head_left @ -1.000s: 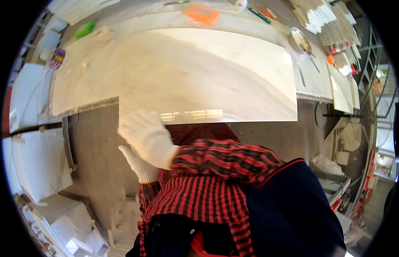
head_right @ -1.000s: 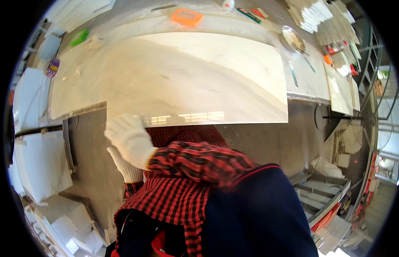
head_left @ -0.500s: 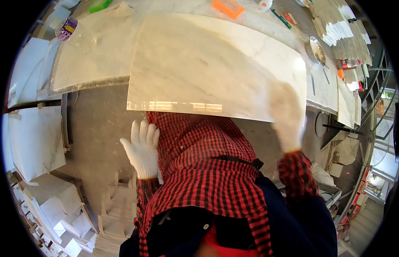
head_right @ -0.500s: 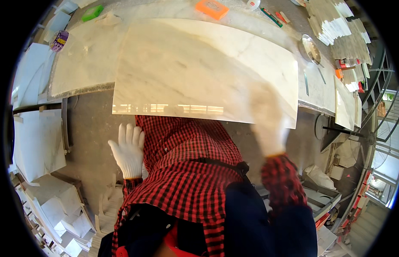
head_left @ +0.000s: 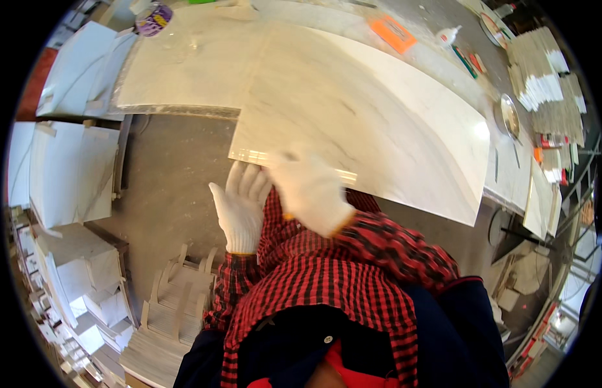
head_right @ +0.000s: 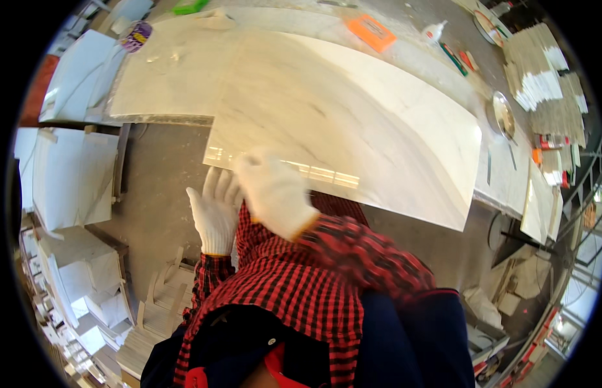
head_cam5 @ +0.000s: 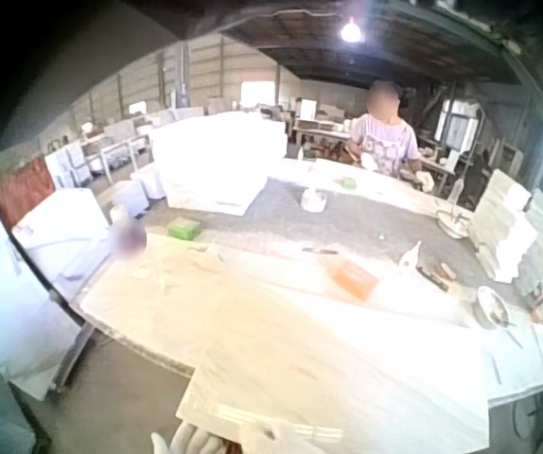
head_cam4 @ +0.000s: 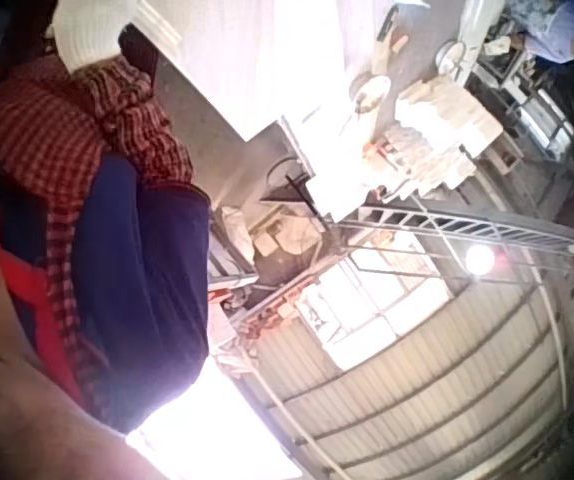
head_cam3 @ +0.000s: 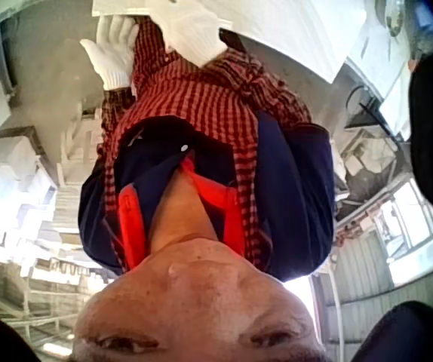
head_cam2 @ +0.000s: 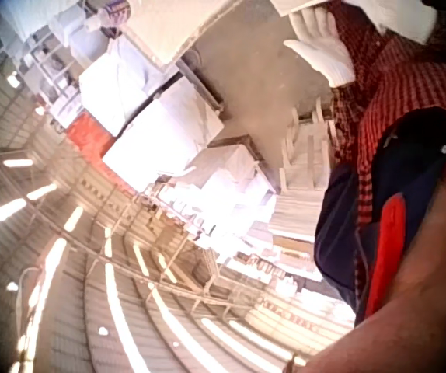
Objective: The person cleans large white rectangular panels on a workbench using a spray bottle and a cloth. They wipe the surface thoroughly, flip the panel to clean the other side, and then move it to a nearby rack. The person repeats this process with a second panel, applying spray and wiping both sides before stacking it.
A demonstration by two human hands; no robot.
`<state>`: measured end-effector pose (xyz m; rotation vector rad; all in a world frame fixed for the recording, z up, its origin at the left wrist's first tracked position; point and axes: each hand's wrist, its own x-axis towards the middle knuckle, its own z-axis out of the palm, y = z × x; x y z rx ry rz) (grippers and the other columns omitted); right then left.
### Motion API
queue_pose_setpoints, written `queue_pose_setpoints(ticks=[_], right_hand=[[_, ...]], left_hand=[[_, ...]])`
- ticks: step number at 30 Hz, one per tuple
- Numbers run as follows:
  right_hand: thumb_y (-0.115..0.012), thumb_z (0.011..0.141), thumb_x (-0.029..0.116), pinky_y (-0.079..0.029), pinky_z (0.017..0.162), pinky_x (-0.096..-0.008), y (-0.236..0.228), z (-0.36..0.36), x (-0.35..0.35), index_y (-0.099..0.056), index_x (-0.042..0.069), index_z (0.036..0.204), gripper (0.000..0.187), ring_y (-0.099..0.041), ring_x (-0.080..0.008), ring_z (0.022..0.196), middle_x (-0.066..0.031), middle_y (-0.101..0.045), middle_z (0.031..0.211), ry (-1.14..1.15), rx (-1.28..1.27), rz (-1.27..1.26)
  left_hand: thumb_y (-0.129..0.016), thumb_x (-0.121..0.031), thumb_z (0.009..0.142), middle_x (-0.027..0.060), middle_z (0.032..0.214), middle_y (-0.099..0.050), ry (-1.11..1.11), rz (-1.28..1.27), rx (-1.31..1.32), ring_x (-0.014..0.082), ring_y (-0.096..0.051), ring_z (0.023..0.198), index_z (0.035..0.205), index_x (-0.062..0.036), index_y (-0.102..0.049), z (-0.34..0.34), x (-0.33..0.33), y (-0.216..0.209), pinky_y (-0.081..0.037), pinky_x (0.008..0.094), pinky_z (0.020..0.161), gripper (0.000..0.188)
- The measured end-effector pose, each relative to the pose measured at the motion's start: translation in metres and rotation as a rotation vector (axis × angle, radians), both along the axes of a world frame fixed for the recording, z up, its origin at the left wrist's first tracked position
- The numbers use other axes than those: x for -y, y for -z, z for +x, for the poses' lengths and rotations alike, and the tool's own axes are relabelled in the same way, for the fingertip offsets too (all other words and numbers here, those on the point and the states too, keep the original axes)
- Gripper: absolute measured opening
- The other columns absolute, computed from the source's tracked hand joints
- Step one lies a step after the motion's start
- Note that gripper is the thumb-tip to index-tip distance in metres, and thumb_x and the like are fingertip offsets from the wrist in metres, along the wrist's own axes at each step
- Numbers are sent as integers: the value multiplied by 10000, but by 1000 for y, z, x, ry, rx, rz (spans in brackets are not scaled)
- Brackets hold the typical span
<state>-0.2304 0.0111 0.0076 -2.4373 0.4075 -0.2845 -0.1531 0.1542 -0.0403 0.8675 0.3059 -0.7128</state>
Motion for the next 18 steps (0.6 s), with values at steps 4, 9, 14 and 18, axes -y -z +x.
queue_pose_setpoints(ticks=[4,9,14,18], right_hand=[[-638,852,165,-538,772,-431,-27,71,-19,-625,117,1060,215,-636,-320,999,-112,-635,1036,-388,-23,160],[-633,876,168,-522,819,-408,13,40,113,-640,71,1098,243,-636,-272,927,-117,-670,1018,-36,294,-194],[-625,871,147,-533,778,-440,-3,36,197,-629,50,1121,269,-633,-312,949,-158,-651,1050,349,-26,-15],[-620,861,157,-545,719,-414,3,89,85,-622,78,1108,259,-652,-272,897,-112,-646,1001,43,-19,-413]], left_hand=[[-274,-639,1053,184,1525,-428,130,512,471,358,-449,1382,1559,-1,-287,-14,-20,-1,-384,473,1142,815],[-232,-626,1061,268,1494,-440,-134,45,-86,393,-552,1270,1563,46,-245,-11,-36,14,-480,490,1066,839],[-235,-660,1045,273,1567,-332,-31,44,-50,408,-437,1382,1584,11,-213,3,-38,27,-399,502,1142,861],[-212,-695,1031,282,1532,-392,-40,63,76,373,-446,1380,1572,35,-231,20,-21,18,-361,501,1155,909]])
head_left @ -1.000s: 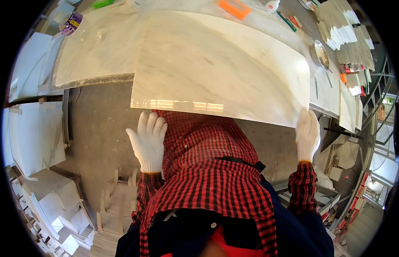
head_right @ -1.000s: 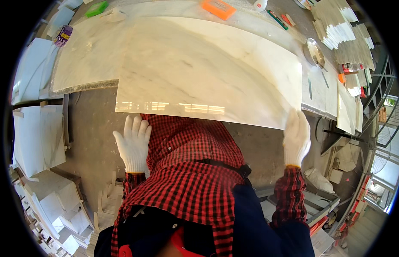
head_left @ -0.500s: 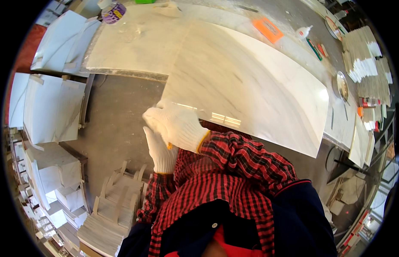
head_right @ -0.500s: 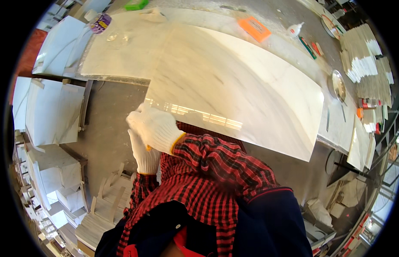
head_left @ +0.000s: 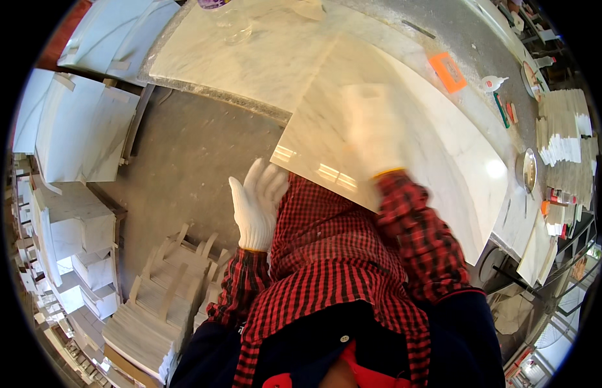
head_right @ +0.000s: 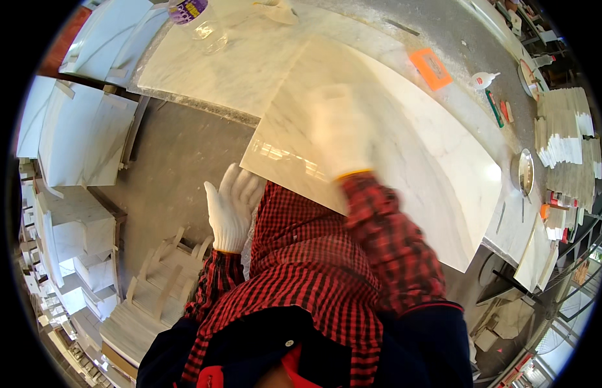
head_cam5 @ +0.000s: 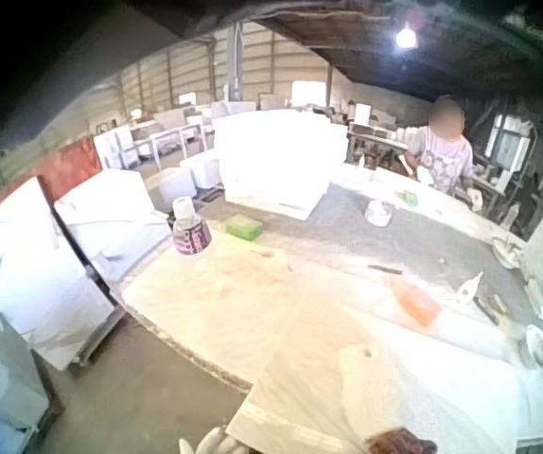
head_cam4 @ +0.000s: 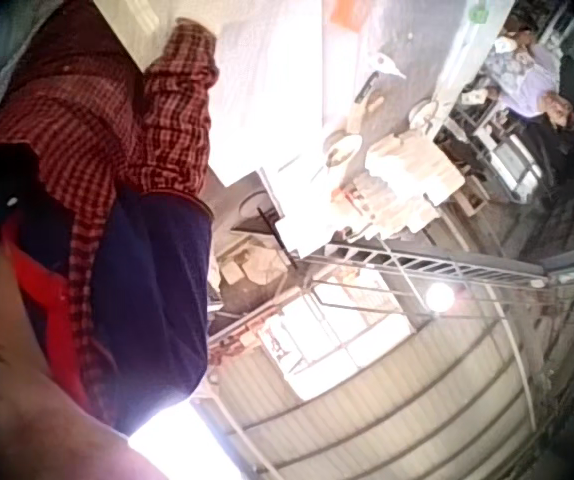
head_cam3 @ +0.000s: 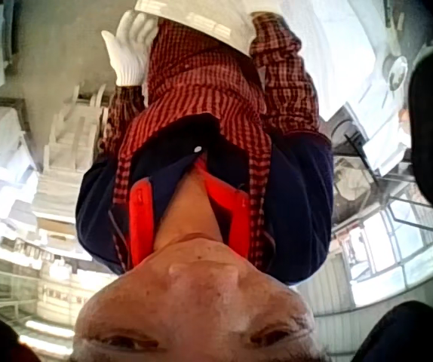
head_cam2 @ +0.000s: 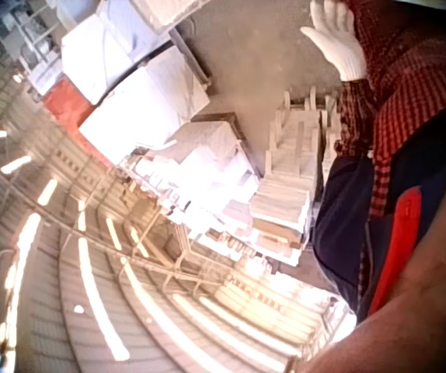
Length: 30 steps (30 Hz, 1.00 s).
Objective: The person cleans large white rectangular panels on a workbench using a spray bottle and a cloth. They wipe the surface thoroughly, flip the panel to clean the other side, and then move it to a nearby rack. The person repeats this process with a second panel, applying spray and wiping both sides before stacking it.
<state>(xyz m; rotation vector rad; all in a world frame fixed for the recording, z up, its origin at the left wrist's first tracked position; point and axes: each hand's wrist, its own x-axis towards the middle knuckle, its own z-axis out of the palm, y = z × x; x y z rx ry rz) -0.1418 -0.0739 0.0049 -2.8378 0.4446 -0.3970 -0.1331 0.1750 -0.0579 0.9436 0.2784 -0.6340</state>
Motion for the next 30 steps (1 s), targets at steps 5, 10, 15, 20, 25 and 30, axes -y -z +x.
queue_pose_setpoints(ticks=[5,10,15,20,25,30], right_hand=[[-626,895,173,-544,799,-427,-19,42,-83,-680,157,1177,288,-666,-305,904,-107,-688,1091,-413,-27,912],[-608,877,228,-526,779,-432,-39,57,47,-687,105,1006,195,-671,-314,952,-129,-695,993,-176,233,868],[-616,892,441,-529,900,-470,-64,97,206,-709,165,1128,375,-650,-356,1085,-148,-709,1145,351,254,194],[-596,913,469,-508,931,-509,-55,119,226,-618,97,1254,505,-640,-393,1127,-235,-659,1201,528,102,-202],[-611,894,298,-480,923,-528,46,121,137,-612,43,1181,385,-630,-424,995,-242,-650,1080,67,287,-150],[-637,859,429,-309,1108,-581,36,75,11,-583,12,1316,622,-438,-405,1338,-211,-533,1381,41,251,-220]], left_hand=[[-234,-660,1046,273,1557,-361,-111,-148,-79,420,-367,1431,1577,3,-247,15,8,-20,-320,519,1178,849],[-270,-631,1056,256,1538,-393,-108,130,-67,386,-419,1408,1552,2,-317,9,-15,-21,-344,493,1161,805],[-262,-563,1086,212,1476,-508,98,240,2,318,-493,1355,1488,14,-437,13,-22,1,-363,458,1151,725],[-249,-539,1098,144,1483,-522,317,316,221,261,-493,1353,1461,5,-487,31,9,-21,-356,433,1145,697],[-219,-538,1103,131,1401,-585,404,215,156,250,-510,1334,1450,17,-500,48,34,-17,-352,401,1137,713],[-244,-593,1081,138,1425,-572,412,134,-20,268,-497,1339,1426,37,-511,72,35,-5,-355,410,1137,767]])
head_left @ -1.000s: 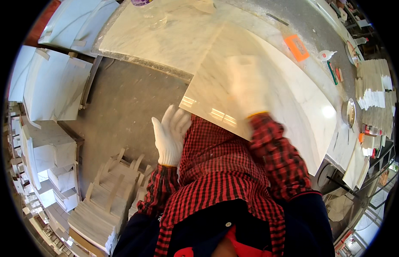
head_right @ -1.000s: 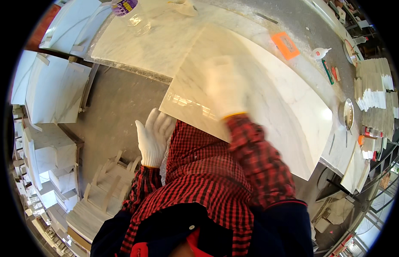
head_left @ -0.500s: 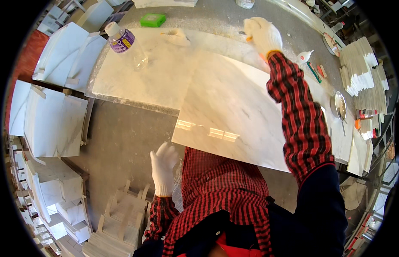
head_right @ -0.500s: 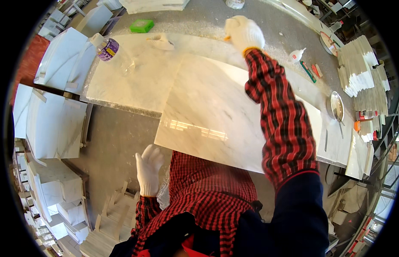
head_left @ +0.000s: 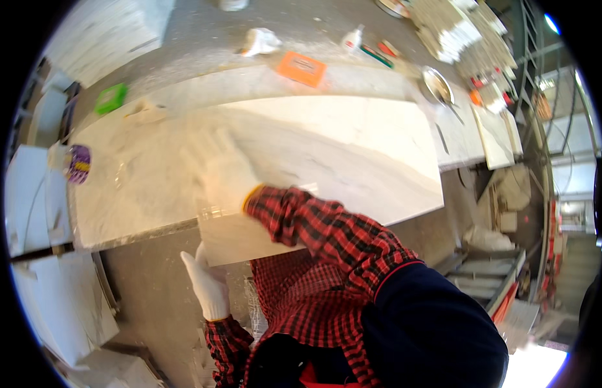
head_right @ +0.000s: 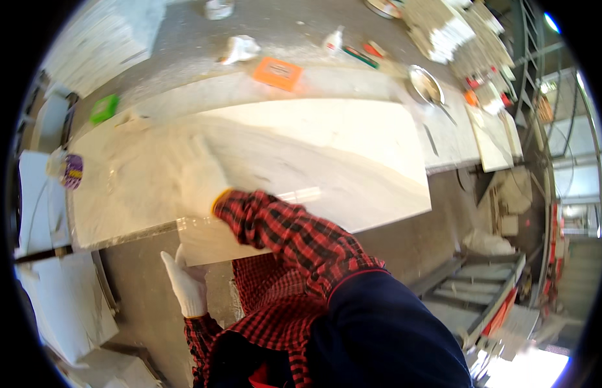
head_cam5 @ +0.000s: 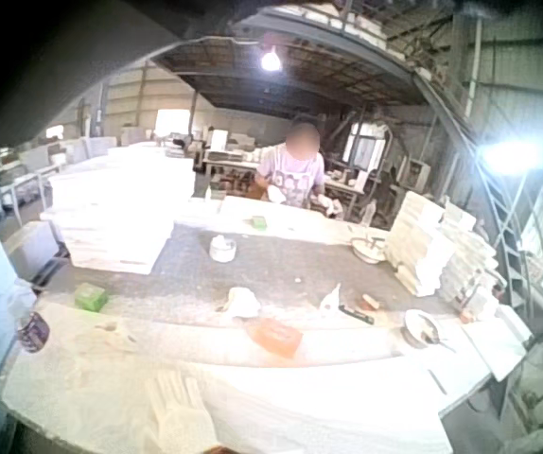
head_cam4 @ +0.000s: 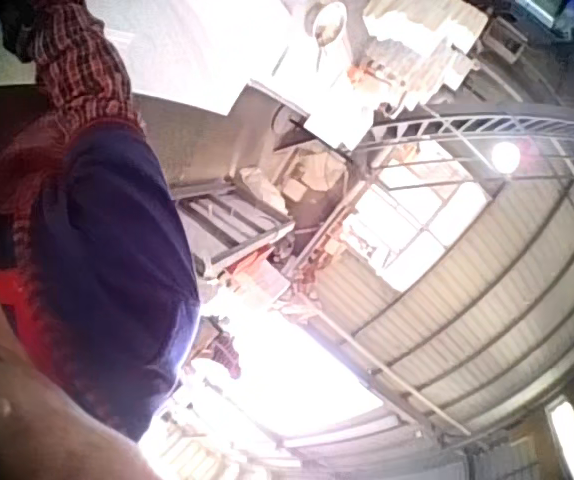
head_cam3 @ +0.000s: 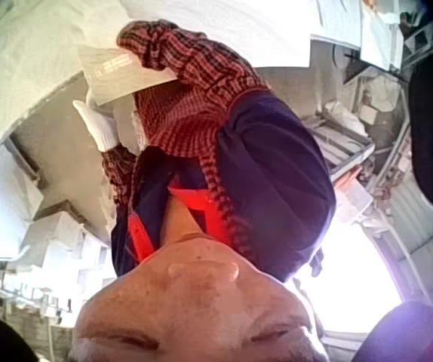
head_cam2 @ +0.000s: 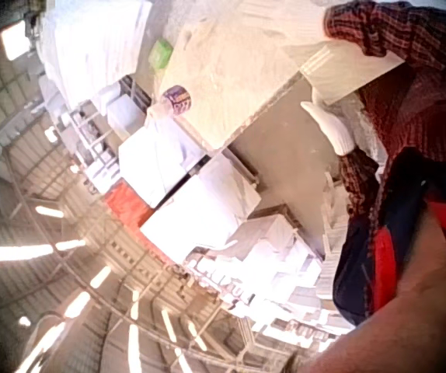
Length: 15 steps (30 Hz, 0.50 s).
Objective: The person cleans large white rectangular panels on a workbench using a spray bottle and a cloth. They wipe the surface thoroughly, flip the panel to clean the other side, and then move it to a nearby rack. The person repeats this process with a second panel, applying spray and wiping both sides before stacking it.
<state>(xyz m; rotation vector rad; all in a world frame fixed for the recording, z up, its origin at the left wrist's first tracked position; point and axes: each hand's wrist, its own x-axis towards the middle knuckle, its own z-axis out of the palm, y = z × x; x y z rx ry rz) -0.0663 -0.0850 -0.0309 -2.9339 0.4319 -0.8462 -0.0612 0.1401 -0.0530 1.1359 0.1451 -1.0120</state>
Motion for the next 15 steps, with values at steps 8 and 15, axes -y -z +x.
queue_pose_setpoints(ticks=[8,15], right_hand=[[-783,703,490,-312,1177,-506,-14,-94,-100,-574,44,1321,791,-402,-363,1395,-148,-526,1390,-227,-91,355],[-658,848,366,-295,1132,-547,-15,-240,-32,-544,159,1348,552,-457,-406,1307,-180,-544,1353,357,-214,479]], left_hand=[[-362,-627,1045,123,1334,-608,2,225,43,251,-572,1234,1432,-24,-500,14,8,-9,-495,379,1010,730],[-295,-584,1079,122,1426,-544,140,129,192,255,-499,1323,1431,28,-492,23,-3,10,-374,445,1139,734]])
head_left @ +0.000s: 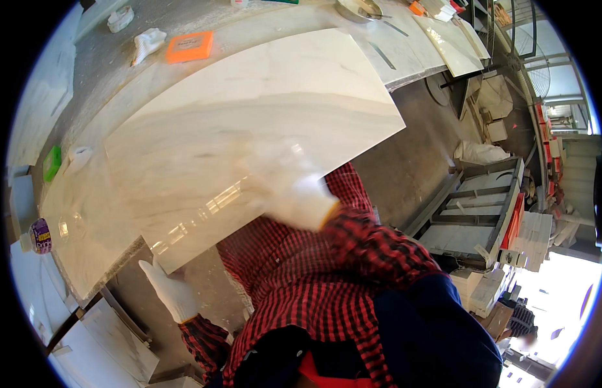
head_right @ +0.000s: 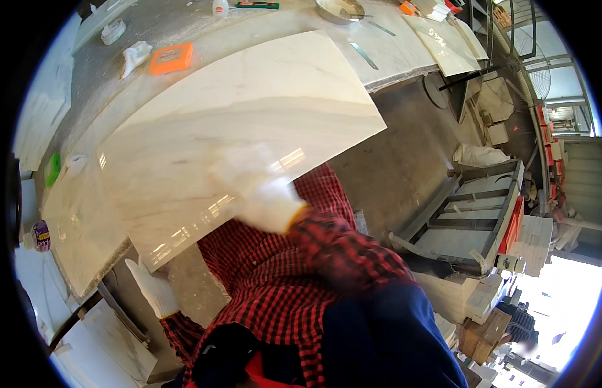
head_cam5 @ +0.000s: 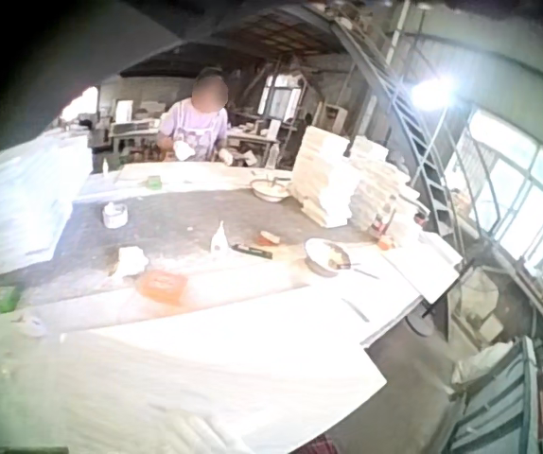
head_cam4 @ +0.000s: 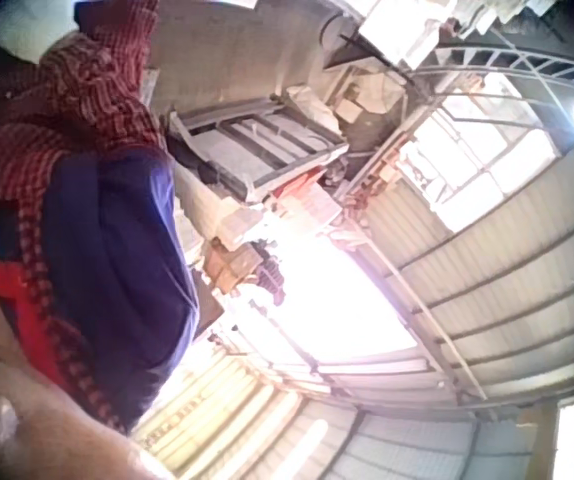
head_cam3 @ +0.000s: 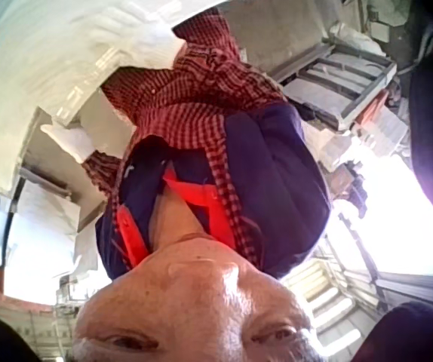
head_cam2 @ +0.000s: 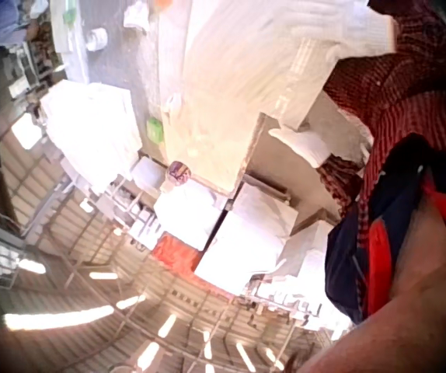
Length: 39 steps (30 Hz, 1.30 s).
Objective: The person cleans large white rectangular panels on a workbench using a spray bottle and a cloth. They wipe the surface thoroughly, flip the panel to clean the other side, and then move it to a nearby rack. The person repeats this process with a second panel, applying spray and wiping both sides before stacking it.
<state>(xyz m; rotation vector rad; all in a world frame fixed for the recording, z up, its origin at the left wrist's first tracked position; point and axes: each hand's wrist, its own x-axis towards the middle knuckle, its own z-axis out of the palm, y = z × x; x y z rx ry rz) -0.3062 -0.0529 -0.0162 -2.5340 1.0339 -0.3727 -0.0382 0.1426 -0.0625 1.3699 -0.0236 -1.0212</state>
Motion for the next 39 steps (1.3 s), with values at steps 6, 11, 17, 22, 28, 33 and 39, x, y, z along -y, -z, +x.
queue_pose_setpoints(ticks=[6,11,17,22,28,33,39], right_hand=[[-560,949,361,-401,1075,-498,40,-210,103,-541,121,1359,477,-498,-400,1285,-202,-534,1390,683,-100,-432],[-463,1017,251,-517,938,-448,105,-340,154,-616,45,1208,319,-595,-374,1176,-207,-660,1206,658,-83,-133],[-484,993,610,-543,756,-368,108,-334,167,-669,11,1220,666,-663,-240,928,-105,-713,1105,988,648,951],[-463,983,649,-529,880,-399,27,-251,171,-670,-51,1234,772,-685,-273,1008,-155,-727,1141,931,510,920],[-554,993,525,-471,909,-327,55,-254,168,-681,-47,1216,628,-647,-198,1010,-180,-737,1122,909,360,481],[-552,1022,481,-470,933,-307,98,-266,173,-660,-30,1286,585,-635,-166,1044,-120,-723,1196,879,610,345],[-505,1038,481,-479,903,-342,124,-266,181,-683,-73,1203,605,-647,-213,976,-160,-737,1138,992,755,234]], left_hand=[[-383,-537,1081,91,1406,-569,100,9,282,220,-509,1309,1437,14,-506,7,-2,3,-395,393,1120,667],[-460,-500,1066,68,1284,-649,19,230,438,170,-604,1165,1339,3,-616,2,1,-1,-472,284,1002,594],[-479,-523,1046,87,1207,-683,77,321,345,169,-647,1031,1333,-10,-625,53,-7,17,-520,289,860,606],[-434,-604,1017,207,1246,-688,179,738,1050,278,-659,1150,1279,16,-652,67,28,31,-493,377,956,708],[-429,-621,997,206,1079,-729,-137,768,978,355,-670,1043,1150,-23,-723,-17,45,16,-473,404,931,683],[-457,-556,1031,155,914,-707,-270,559,1026,251,-620,847,1093,9,-710,-32,46,42,-474,369,838,622],[-503,-436,1065,49,942,-671,-282,248,885,127,-541,860,1133,39,-676,-38,56,56,-458,305,805,510]])
